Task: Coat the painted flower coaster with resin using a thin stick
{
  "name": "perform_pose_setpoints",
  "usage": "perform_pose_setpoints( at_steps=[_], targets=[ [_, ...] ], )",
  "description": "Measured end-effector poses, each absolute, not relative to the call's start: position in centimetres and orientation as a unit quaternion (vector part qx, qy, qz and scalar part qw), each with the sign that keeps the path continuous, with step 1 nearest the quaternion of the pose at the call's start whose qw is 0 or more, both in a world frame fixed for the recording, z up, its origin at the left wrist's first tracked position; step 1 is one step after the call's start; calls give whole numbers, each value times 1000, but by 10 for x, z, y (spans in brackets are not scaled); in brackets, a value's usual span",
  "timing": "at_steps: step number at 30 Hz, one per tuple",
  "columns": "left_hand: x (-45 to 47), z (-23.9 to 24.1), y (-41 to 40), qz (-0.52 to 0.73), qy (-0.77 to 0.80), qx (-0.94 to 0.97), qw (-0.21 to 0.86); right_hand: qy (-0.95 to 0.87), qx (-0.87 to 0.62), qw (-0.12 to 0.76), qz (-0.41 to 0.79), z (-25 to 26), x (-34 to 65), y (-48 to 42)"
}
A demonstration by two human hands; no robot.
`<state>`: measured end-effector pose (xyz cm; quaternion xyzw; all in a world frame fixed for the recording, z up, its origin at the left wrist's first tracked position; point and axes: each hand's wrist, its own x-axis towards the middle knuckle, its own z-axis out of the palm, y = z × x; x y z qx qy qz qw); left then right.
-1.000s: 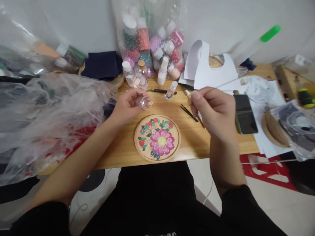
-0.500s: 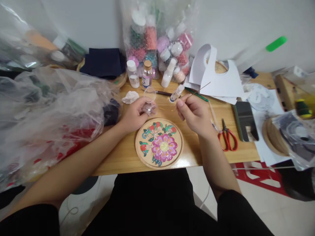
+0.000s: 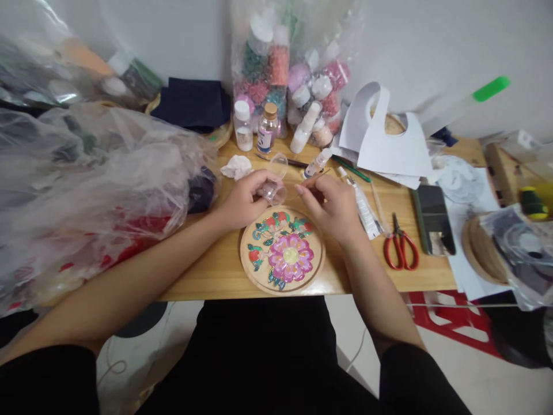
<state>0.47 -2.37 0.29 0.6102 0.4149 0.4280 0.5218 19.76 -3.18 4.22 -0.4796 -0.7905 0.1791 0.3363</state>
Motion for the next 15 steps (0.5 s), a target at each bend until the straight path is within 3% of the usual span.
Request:
perform_pose_setpoints(
  at_steps=[9,15],
  targets=[
    [2,-1,-22,426,394,675,455,-817,-464,335,74,34,192,-31],
    [2,-4,-22,426,386,683,452,-822,-467,314,87,34,193,-31]
  ],
)
